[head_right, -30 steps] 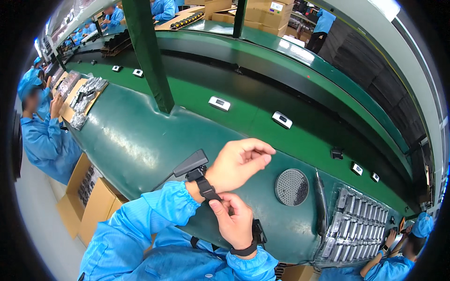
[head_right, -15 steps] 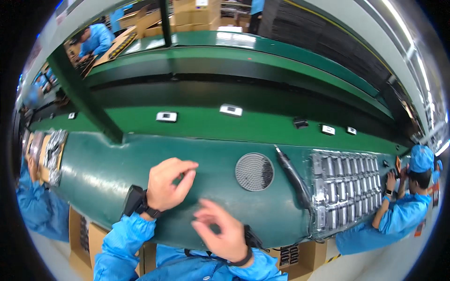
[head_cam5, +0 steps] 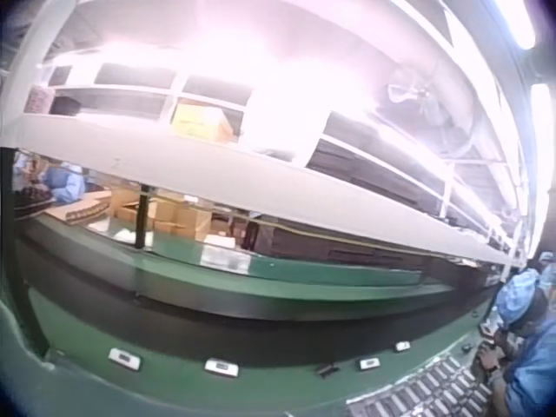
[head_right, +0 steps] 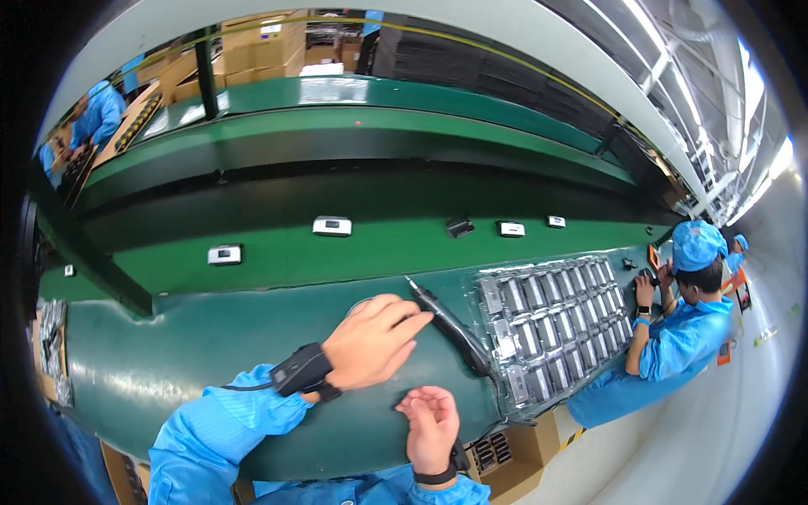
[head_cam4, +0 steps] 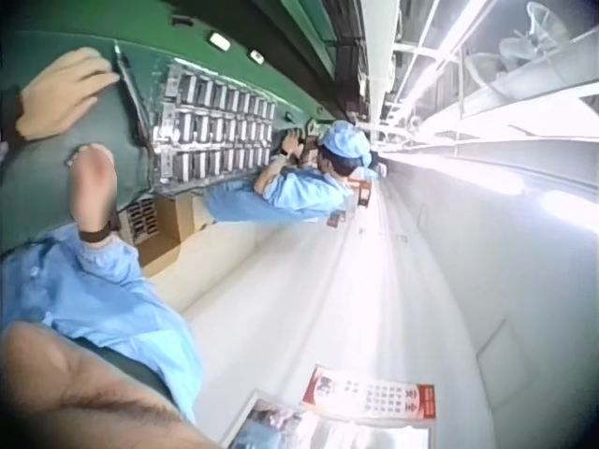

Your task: Use an electric screwdriver to secure components into small plastic housings on an assembly line.

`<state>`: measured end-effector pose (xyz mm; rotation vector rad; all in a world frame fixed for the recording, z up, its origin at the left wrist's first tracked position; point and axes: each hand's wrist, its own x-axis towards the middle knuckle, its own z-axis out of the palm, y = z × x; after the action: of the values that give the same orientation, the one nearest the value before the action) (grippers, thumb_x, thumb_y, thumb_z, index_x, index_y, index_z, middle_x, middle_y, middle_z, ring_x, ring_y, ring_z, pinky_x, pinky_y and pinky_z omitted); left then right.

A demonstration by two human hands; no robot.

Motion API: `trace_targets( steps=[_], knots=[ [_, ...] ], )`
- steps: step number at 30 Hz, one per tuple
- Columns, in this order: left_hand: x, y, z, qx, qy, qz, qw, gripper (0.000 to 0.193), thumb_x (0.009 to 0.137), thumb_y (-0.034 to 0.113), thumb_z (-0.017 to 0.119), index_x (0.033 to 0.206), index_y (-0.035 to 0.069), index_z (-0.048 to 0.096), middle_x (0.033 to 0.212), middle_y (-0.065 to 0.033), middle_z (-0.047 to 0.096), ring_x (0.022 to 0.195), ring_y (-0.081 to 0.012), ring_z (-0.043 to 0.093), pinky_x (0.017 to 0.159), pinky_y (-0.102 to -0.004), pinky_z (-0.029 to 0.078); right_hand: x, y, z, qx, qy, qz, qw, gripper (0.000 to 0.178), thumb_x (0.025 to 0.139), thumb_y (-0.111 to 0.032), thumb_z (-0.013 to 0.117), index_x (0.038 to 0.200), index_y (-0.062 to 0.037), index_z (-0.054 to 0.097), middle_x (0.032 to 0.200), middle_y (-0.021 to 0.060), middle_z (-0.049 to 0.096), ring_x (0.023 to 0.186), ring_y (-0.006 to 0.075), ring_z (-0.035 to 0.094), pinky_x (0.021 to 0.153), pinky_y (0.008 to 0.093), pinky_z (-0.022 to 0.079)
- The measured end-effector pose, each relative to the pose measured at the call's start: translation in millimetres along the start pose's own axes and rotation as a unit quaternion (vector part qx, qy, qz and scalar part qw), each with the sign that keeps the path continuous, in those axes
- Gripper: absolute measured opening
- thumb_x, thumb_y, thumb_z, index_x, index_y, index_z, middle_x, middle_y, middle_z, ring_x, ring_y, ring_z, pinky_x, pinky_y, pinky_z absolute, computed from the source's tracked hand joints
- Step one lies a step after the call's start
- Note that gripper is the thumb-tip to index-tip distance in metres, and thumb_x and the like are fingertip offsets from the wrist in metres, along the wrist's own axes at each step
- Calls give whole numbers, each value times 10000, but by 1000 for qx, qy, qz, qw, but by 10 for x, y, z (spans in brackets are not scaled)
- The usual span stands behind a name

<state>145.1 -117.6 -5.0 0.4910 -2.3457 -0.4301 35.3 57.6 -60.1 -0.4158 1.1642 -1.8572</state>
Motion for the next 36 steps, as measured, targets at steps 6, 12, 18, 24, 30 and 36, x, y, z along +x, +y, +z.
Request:
trace_targets(
  steps=[6,12,18,24,30,36],
  knots=[
    [706,-328,713,176,-208,29,962,420,839,71,664,1257,113,678,1137,-36,685,1206,-257,593,1082,-499,412,-3,19,36,5,-18,21,1000,385,984,26,602,1361,19,520,1296,183,626,1081,250,661,948,414,572],
    [604,-95,566,23,-179,93,979,284,850,137,711,1122,89,643,1049,-54,678,1133,-249,661,1190,-562,348,173,-93,54,110,24,-4,994,557,1080,-232,551,1548,-51,310,1539,169,441,1323,294,525,1059,477,483],
    [-59,341,-228,-78,-89,59,991,544,887,161,782,1392,75,598,1328,-139,620,1364,-348,546,1152,-595,393,472,-207,317,13,36,-324,945,482,1070,-384,560,1406,-74,405,967,100,639,936,250,638,933,468,526],
    [-918,-949,-1168,-474,328,-323,751,200,1067,140,517,1217,19,569,929,-44,613,766,-159,634,781,-343,584,514,-743,422,-64,-22,-430,900,816,1014,-609,535,1551,-58,261,724,63,556,628,180,540,543,338,512],
    [-1685,-1833,-1346,-27,284,-469,836,465,1012,266,668,1368,-15,563,1098,-77,669,977,-158,624,862,-312,515,876,-928,1080,58,-57,-313,946,656,1025,-288,535,1576,-59,264,1100,134,567,953,235,551,916,488,450],
    [-1017,-1675,-1088,139,140,-464,864,497,911,333,744,1313,55,656,1076,-129,735,1076,-341,639,1016,-459,454,1099,-580,725,-12,-94,-387,917,460,1002,-319,624,1374,-141,418,985,102,604,740,179,598,631,356,535]
  ],
)
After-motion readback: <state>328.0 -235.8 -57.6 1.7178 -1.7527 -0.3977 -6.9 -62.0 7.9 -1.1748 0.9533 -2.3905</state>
